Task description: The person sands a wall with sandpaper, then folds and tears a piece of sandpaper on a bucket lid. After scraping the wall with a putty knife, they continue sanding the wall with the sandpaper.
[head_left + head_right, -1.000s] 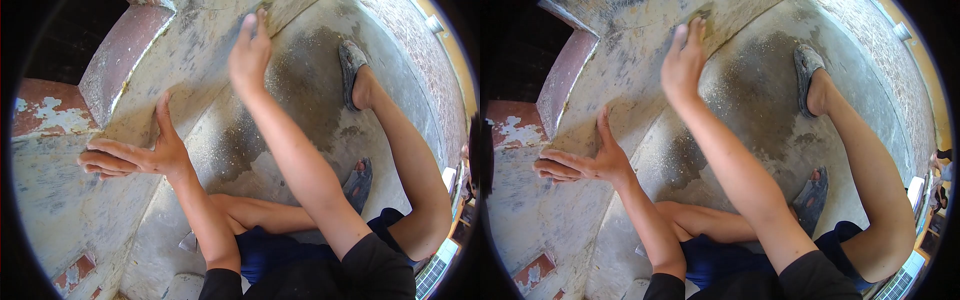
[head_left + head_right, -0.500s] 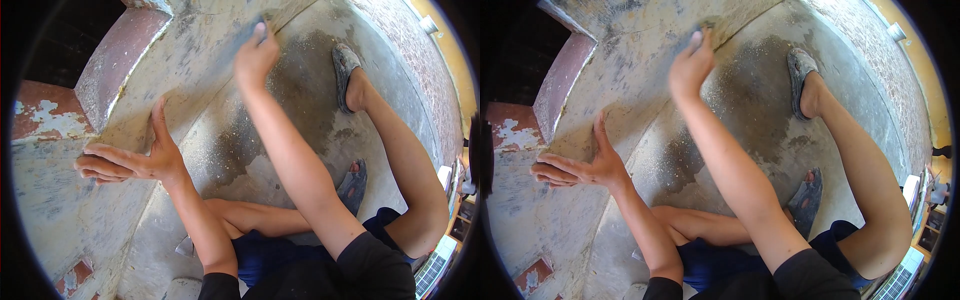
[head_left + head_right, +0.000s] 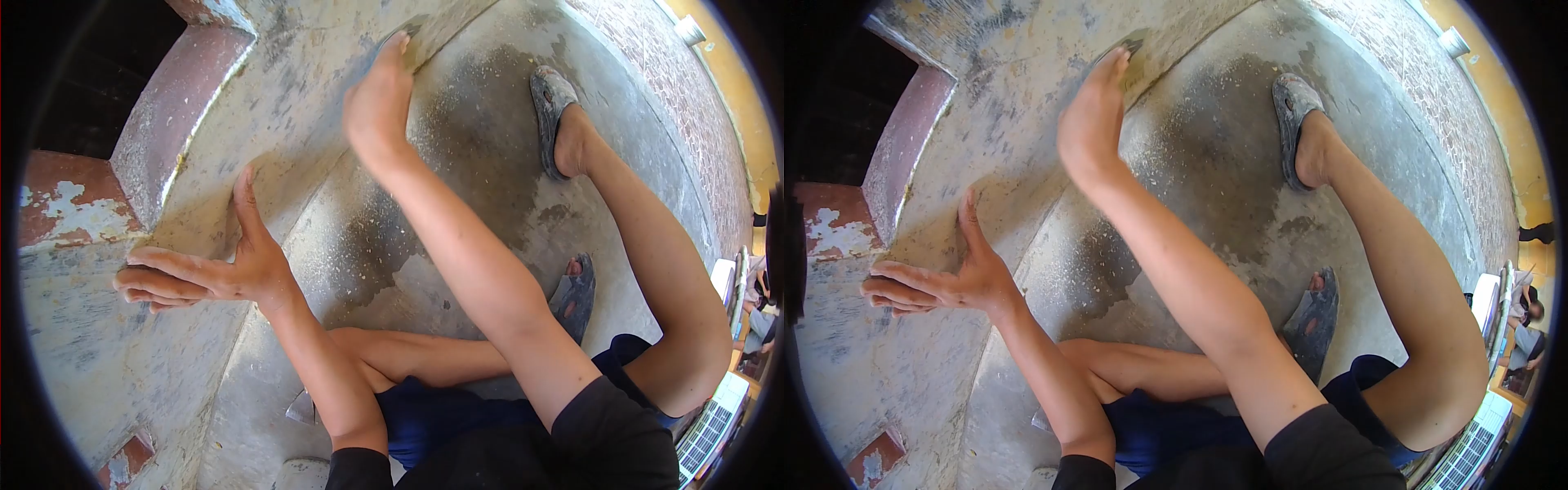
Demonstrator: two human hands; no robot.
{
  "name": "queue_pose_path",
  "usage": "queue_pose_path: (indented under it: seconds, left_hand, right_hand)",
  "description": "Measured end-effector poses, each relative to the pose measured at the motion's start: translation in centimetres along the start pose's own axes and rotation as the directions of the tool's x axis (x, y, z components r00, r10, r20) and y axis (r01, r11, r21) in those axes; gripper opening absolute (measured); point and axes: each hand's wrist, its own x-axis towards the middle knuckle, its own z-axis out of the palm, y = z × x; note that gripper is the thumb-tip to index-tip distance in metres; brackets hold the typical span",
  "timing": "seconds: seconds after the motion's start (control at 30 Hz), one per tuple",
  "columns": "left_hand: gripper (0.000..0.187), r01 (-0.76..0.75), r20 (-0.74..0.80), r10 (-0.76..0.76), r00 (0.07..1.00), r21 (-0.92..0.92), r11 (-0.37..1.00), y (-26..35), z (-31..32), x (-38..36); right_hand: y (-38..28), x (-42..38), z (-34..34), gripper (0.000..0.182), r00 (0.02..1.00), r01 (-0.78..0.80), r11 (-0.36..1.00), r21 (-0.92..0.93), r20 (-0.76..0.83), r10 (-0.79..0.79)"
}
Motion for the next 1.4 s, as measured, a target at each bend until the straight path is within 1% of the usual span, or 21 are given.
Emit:
queue_pose_path:
  seconds: [0.03,0.07,0.17,0.2,0.33,0.37,0.4,0.43,0.53,0.67,0.83,0.9,0.97,1.0,1.1,1.13,1.23,1.27,1.3,1.37,1.4]
  left_hand:
    - [0.129,0.008,-0.005,-0.008,1.0,-0.003,1.0,0.1,0.1,-0.1]
    - [0.129,0.01,-0.007,-0.01,1.0,-0.009,1.0,0.1,0.1,-0.1]
    - [0.129,-0.035,-0.037,0.034,0.999,-0.038,0.999,-0.3,0.3,-0.1]
    - [0.129,-0.036,-0.033,0.035,0.999,-0.039,0.999,0.0,0.3,-0.1]
    - [0.128,0.005,-0.022,-0.005,1.0,0.002,1.0,0.2,0.1,0.0]
    - [0.128,-0.004,-0.028,0.004,1.0,-0.005,1.0,0.1,0.2,-0.1]
    - [0.128,-0.003,-0.037,0.003,0.999,-0.005,1.0,0.0,0.4,0.0]
    - [0.128,-0.01,-0.037,0.01,0.999,-0.014,1.0,-0.2,0.4,0.0]
    - [0.128,-0.007,-0.007,0.006,1.0,-0.019,1.0,-0.1,0.0,-0.4]
    - [0.129,-0.005,-0.038,0.004,0.999,-0.021,1.0,-0.2,0.5,-0.2]
    - [0.129,0.021,-0.001,-0.021,1.0,-0.014,1.0,0.0,0.0,-0.6]
    - [0.129,0.035,-0.019,-0.035,0.999,-0.006,0.999,0.1,0.4,-0.2]
    - [0.129,0.024,-0.033,-0.024,0.999,-0.012,1.0,0.1,0.5,-0.3]
    - [0.129,0.024,-0.035,-0.024,0.999,-0.012,1.0,0.1,0.6,-0.2]
    - [0.129,-0.01,-0.027,0.01,1.0,-0.018,1.0,-0.1,0.0,-0.4]
    - [0.13,0.004,-0.028,-0.004,1.0,-0.007,1.0,0.0,0.1,-0.3]
    - [0.13,0.01,-0.044,-0.011,0.999,-0.011,1.0,0.1,0.4,-0.2]
    - [0.13,0.003,-0.054,-0.004,0.999,-0.018,1.0,0.1,0.6,-0.1]
    - [0.13,0.002,-0.057,-0.003,0.998,-0.018,1.0,0.1,0.6,0.0]
    - [0.129,0.008,-0.039,-0.009,0.999,-0.01,1.0,0.0,0.4,-0.2]
    - [0.129,0.002,-0.023,-0.002,1.0,-0.013,1.0,0.0,0.0,-0.4]
  right_hand:
    - [-0.4,-0.2,0.0,0.066,0.999,0.038,0.999,-0.009,-0.039,-0.038]
    - [-4.9,-1.9,-4.3,0.066,0.99,0.001,0.997,0.076,0.144,-0.011]
    - [-3.3,-1.5,-3.8,0.068,0.985,0.129,0.992,-0.006,0.114,-0.127]
    - [-2.4,0.2,-2.9,0.07,0.98,0.183,0.982,0.04,-0.086,-0.179]
    - [-1.8,0.8,-1.5,0.061,0.995,-0.082,0.992,0.094,0.064,0.076]
    - [-2.1,-0.9,-1.4,0.054,0.972,0.193,0.978,-0.075,-0.119,-0.201]
    - [-2.1,-1.6,-1.2,0.049,0.841,0.414,0.865,-0.284,-0.244,-0.482]
    - [-2.0,-1.0,-1.5,0.049,0.84,0.415,0.865,-0.281,-0.246,-0.483]
    - [-0.5,2.4,-2.6,0.051,0.998,0.063,0.997,-0.045,0.013,-0.062]
    - [-3.3,-0.5,-3.9,0.049,0.986,0.165,0.986,-0.017,0.033,-0.164]
    - [1.0,1.6,-1.4,0.06,0.996,0.017,1.0,0.009,0.092,-0.018]
    - [-2.3,-0.6,-3.5,0.066,0.998,0.058,0.998,-0.029,0.039,-0.057]
    - [-4.1,-2.2,-4.8,0.064,0.94,0.34,0.935,-0.1,0.023,-0.34]
    - [-4.8,-1.8,-6.5,0.064,0.95,0.014,0.999,0.037,0.31,-0.024]
    - [1.7,3.1,-2.9,0.068,0.99,0.119,0.984,-0.134,0.087,-0.108]
    - [-0.7,2.5,-3.7,0.066,0.986,-0.071,0.997,0.014,0.155,0.068]
    - [-4.1,-2.7,-5.6,0.06,0.968,0.198,0.98,-0.036,0.167,-0.19]
    - [-5.2,-2.0,-7.6,0.068,0.859,-0.056,0.998,0.0,0.51,0.048]
    - [-4.3,-1.1,-6.9,0.068,0.86,-0.055,0.998,0.002,0.508,0.046]
    - [0.0,2.2,-3.6,0.059,0.993,0.045,0.999,-0.027,0.114,-0.042]
    - [2.2,3.5,-2.1,0.06,0.982,0.167,0.968,-0.19,-0.059,-0.181]
